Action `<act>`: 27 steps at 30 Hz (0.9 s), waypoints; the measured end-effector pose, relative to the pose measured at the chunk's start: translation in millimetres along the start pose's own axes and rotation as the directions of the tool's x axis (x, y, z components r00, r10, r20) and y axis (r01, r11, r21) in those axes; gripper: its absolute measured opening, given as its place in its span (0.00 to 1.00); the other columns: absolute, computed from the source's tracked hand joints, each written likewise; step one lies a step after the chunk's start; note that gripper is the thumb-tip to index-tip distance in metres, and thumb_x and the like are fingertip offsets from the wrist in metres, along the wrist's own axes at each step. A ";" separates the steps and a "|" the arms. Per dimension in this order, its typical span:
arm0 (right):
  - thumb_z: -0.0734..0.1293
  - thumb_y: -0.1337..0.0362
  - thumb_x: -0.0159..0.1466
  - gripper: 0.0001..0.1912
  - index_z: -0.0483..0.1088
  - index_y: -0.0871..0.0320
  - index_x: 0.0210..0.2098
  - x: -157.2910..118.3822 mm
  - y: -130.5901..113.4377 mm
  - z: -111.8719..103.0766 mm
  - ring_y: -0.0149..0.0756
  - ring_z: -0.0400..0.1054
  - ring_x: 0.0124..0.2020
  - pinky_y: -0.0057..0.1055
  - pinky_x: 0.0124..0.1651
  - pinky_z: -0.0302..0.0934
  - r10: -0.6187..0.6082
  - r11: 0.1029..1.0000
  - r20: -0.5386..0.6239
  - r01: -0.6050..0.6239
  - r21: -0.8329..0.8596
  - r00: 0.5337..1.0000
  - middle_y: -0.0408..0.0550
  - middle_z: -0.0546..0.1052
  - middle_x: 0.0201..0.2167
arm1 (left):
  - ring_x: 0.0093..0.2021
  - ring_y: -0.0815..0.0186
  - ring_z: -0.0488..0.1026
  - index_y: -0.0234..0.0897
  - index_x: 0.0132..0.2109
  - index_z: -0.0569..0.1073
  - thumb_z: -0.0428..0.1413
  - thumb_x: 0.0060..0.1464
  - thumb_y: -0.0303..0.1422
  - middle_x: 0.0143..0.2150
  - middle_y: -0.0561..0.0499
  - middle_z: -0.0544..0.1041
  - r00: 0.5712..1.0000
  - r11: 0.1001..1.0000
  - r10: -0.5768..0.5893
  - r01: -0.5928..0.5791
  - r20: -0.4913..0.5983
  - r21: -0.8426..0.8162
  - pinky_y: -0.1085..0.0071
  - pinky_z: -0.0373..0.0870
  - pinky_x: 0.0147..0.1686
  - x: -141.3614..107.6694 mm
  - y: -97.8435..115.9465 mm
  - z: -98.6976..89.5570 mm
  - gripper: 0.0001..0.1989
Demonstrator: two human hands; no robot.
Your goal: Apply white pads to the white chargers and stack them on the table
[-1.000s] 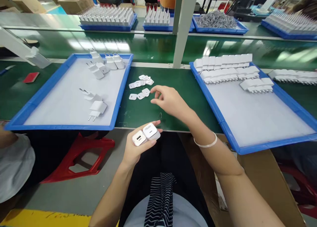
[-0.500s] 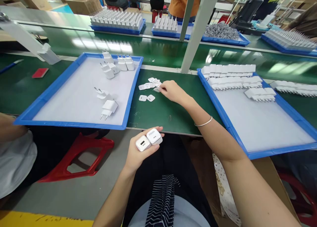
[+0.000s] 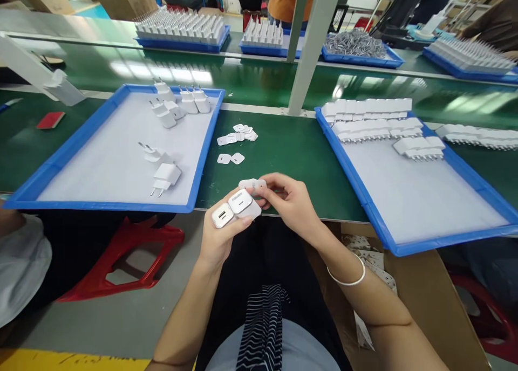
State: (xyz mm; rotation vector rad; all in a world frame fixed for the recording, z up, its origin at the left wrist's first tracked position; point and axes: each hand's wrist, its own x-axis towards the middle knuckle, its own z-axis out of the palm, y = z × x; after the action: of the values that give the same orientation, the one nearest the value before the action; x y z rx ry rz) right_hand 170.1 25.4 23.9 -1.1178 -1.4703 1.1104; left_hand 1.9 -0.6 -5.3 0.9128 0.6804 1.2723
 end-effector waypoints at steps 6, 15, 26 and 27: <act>0.64 0.71 0.71 0.19 0.69 0.54 0.60 -15.3 1.0 -23.4 0.38 0.76 0.43 0.36 0.45 0.73 -0.419 0.682 0.217 0.463 -0.566 0.882 0.50 0.81 0.45 | 0.46 0.57 0.83 0.37 0.51 0.82 0.68 0.47 0.30 0.44 0.45 0.85 0.980 0.974 -0.187 0.194 0.072 -0.117 0.67 0.77 0.52 0.2 8.0 5.5 0.21; 0.69 0.67 0.68 0.18 0.71 0.57 0.58 -20.6 0.5 -44.0 0.41 0.76 0.51 0.37 0.54 0.71 -0.420 0.661 0.227 0.467 -0.587 0.879 0.53 0.80 0.51 | 0.47 0.51 0.83 0.36 0.50 0.82 0.68 0.46 0.31 0.42 0.44 0.85 0.954 0.950 -0.289 0.295 0.075 -0.098 0.60 0.77 0.52 0.9 7.8 12.9 0.21; 0.77 0.65 0.59 0.12 0.76 0.52 0.42 -35.1 -12.4 -59.7 0.41 0.73 0.42 0.36 0.42 0.70 -0.155 0.930 -0.143 0.095 -0.356 0.978 0.47 0.79 0.42 | 0.53 0.52 0.80 0.37 0.51 0.80 0.67 0.48 0.29 0.52 0.43 0.82 0.978 0.819 0.186 -0.101 -0.095 0.565 0.56 0.77 0.56 -3.5 -2.4 18.5 0.20; 0.77 0.65 0.59 0.13 0.76 0.52 0.42 -40.0 -14.5 -52.9 0.40 0.72 0.43 0.35 0.43 0.69 -0.150 0.952 -0.165 0.098 -0.291 0.975 0.46 0.77 0.42 | 0.54 0.53 0.79 0.37 0.51 0.80 0.65 0.50 0.29 0.53 0.43 0.82 0.953 0.726 0.299 -0.193 -0.050 0.660 0.57 0.76 0.57 -3.0 -5.5 19.8 0.19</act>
State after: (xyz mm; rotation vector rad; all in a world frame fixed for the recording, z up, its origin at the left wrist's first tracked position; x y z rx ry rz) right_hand 225.8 -10.2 39.2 -1.2679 -1.5587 0.7024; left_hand 20.8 -7.7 -0.5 1.5306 1.2023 1.3703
